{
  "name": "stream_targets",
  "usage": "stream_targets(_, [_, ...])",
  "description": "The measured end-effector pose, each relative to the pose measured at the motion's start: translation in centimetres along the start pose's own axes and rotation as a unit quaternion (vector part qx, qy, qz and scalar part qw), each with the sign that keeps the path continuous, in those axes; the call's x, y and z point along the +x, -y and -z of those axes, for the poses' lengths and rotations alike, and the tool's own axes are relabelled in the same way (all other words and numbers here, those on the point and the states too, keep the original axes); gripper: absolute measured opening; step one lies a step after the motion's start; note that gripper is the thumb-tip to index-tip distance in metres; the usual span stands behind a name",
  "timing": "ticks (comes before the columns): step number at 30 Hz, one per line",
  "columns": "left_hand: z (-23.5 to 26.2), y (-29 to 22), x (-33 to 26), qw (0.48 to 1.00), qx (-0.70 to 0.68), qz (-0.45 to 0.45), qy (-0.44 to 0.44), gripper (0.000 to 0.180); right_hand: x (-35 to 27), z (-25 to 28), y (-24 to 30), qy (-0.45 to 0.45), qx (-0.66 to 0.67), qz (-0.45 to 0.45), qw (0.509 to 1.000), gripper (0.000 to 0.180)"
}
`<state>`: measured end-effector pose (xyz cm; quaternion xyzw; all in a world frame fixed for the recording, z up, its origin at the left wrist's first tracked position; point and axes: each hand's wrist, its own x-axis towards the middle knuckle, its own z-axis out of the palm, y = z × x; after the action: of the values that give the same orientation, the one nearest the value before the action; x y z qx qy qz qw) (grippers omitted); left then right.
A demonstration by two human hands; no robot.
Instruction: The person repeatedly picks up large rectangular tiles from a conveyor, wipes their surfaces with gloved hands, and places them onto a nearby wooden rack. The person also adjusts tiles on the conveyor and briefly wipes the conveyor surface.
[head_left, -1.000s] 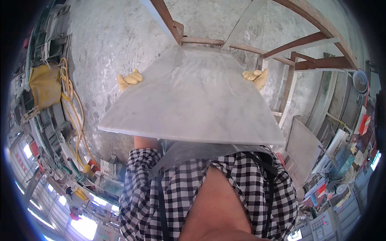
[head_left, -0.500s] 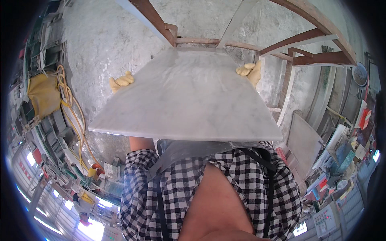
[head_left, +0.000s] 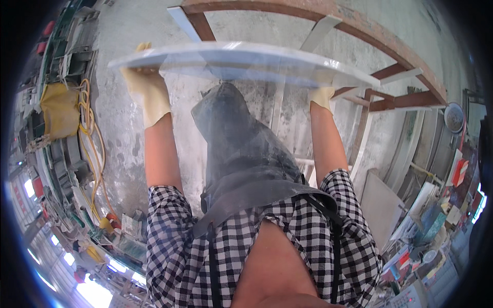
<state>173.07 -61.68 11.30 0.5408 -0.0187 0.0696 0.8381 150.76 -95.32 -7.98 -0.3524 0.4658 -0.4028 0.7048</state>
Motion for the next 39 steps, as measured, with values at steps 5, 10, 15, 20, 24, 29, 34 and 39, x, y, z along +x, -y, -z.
stream_targets(5, [-5.1,-0.3,-0.4,0.996,0.069,-0.034,-0.036,0.060,-2.9,-0.9,3.5,0.073,-0.063,-0.016,0.995,0.053])
stream_targets(10, [-7.3,-1.1,-0.5,0.982,0.185,0.005,0.023,0.062,-5.5,-0.7,5.5,0.156,-0.078,0.000,0.985,0.059])
stream_targets(15, [-8.9,-2.3,-0.5,0.988,0.129,0.023,0.079,0.063,-6.4,-0.4,6.4,0.196,-0.109,0.009,0.975,0.062])
stream_targets(20, [-9.5,-0.9,1.1,0.987,0.119,0.053,0.094,0.064,-6.8,0.5,7.2,0.185,-0.118,0.008,0.976,0.054])
stream_targets(24, [-10.2,0.1,2.3,0.984,0.128,0.044,0.117,0.065,-6.0,1.4,7.2,0.181,-0.123,0.018,0.976,0.048])
stream_targets(29, [-10.9,0.5,3.1,0.984,0.101,0.058,0.132,0.060,-5.7,2.0,7.9,0.178,-0.121,0.049,0.975,0.043])
stream_targets(34, [-10.6,0.7,4.0,0.972,0.198,0.024,0.128,0.056,-6.5,-1.3,14.0,0.124,-0.160,0.201,0.958,0.043])
stream_targets(39, [-6.6,2.0,0.8,0.750,0.554,-0.314,0.178,0.057,-6.8,-12.5,21.7,0.110,-0.131,0.332,0.927,0.076])
